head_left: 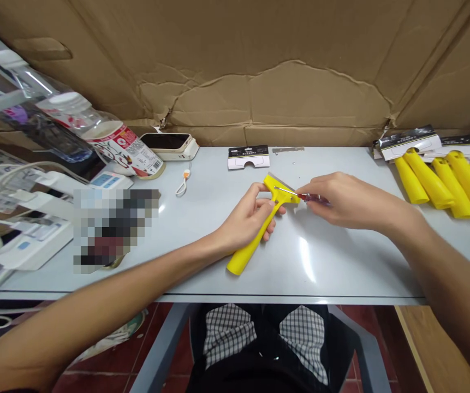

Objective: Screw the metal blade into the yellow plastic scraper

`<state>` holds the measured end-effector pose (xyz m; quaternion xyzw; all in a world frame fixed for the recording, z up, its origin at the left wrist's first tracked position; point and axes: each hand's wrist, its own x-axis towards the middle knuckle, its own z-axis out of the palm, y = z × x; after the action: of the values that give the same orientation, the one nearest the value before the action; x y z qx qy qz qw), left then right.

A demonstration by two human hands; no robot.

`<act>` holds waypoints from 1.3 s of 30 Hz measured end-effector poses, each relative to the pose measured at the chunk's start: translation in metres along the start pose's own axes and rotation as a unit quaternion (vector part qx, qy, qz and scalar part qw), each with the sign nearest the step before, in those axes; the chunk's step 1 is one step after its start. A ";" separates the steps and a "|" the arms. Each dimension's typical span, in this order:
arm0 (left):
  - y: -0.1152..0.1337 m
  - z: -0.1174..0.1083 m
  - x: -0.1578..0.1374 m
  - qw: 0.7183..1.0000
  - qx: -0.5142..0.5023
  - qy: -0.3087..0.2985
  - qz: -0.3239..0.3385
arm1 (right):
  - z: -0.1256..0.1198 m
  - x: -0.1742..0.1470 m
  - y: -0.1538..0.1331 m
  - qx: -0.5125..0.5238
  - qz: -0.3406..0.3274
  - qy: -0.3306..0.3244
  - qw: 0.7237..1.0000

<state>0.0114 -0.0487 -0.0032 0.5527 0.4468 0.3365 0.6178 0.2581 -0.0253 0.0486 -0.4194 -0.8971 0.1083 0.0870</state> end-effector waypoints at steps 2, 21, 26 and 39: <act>0.002 0.000 -0.001 1.000 -0.021 -0.002 -0.008 | 0.003 0.002 0.001 0.009 0.004 -0.013 1.000; 0.007 -0.004 0.006 0.990 -0.130 0.021 -0.041 | 0.006 0.005 0.126 -0.083 0.202 0.057 0.974; 0.003 -0.005 0.008 0.996 -0.089 0.002 -0.006 | 0.004 0.010 0.108 -0.140 0.260 0.067 0.953; 0.001 -0.013 0.013 0.981 -0.188 -0.045 0.022 | 0.038 0.023 -0.016 0.424 0.154 0.119 0.885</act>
<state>0.0046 -0.0315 -0.0042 0.4508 0.3348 0.4026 0.7229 0.2228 -0.0223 0.0180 -0.4852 -0.6727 0.4395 0.3449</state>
